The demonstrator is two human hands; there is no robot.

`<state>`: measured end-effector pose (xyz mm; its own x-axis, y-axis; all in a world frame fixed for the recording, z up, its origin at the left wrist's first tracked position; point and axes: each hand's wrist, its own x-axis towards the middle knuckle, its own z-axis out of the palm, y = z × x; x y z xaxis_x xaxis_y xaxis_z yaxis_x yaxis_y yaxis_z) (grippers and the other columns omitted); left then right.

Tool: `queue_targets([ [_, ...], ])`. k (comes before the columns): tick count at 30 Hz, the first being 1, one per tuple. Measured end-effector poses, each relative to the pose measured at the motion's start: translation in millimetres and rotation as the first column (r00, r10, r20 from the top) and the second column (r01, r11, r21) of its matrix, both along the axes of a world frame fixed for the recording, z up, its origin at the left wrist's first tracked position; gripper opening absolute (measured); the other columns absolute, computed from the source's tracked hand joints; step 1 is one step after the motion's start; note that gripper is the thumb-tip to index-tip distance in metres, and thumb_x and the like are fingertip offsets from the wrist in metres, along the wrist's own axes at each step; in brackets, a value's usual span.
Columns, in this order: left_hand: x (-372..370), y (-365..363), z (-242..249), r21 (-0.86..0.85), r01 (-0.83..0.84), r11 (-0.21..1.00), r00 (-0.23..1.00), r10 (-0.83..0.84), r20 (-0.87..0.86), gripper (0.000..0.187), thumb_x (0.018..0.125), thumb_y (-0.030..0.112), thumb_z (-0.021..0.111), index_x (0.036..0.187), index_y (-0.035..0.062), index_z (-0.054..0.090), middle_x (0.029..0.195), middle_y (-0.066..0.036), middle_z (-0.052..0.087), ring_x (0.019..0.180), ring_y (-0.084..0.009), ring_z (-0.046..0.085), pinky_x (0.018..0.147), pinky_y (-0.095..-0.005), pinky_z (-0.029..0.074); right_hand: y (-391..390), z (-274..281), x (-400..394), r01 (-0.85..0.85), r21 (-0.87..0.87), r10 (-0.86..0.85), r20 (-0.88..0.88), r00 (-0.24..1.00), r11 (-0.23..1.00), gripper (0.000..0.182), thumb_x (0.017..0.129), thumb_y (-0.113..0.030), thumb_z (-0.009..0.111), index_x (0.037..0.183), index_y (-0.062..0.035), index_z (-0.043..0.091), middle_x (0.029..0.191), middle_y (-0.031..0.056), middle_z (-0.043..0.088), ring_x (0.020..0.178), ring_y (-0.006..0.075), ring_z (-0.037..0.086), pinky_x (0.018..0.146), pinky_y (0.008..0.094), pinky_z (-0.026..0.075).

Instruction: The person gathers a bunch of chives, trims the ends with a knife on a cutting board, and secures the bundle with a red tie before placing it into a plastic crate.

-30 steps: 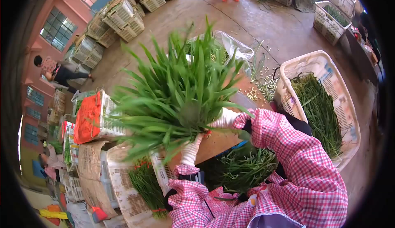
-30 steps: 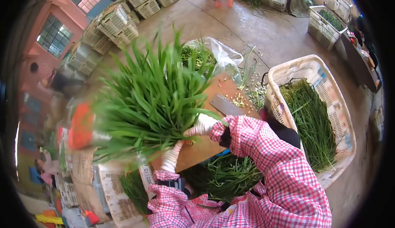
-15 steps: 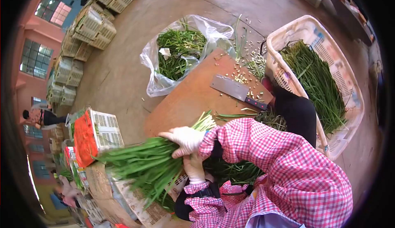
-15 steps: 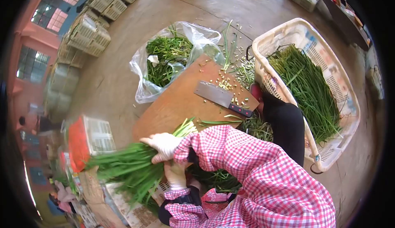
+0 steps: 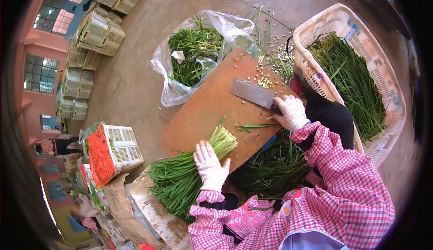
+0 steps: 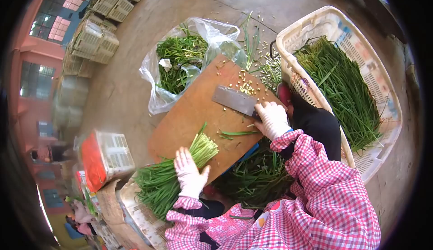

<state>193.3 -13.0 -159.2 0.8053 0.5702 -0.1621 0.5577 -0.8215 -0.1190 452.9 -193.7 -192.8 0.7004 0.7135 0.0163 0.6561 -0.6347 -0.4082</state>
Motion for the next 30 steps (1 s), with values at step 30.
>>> queue_targets([
  [30,54,1,-32,-0.117,-0.273,0.955,0.944,0.243,-0.221,0.082,0.063,0.042,0.080,0.124,0.0069,0.039,0.118,-0.009,0.053,0.112,-0.0275,0.052,0.091,-0.0451,0.043,-28,20,-117,0.094,0.500,0.392,-0.770,0.503,0.861,0.060,0.092,-0.038,0.049,0.140,-0.0055,0.033,0.110,0.0187,0.059,0.098,0.0289,0.059,0.088,0.0377,0.045],
])
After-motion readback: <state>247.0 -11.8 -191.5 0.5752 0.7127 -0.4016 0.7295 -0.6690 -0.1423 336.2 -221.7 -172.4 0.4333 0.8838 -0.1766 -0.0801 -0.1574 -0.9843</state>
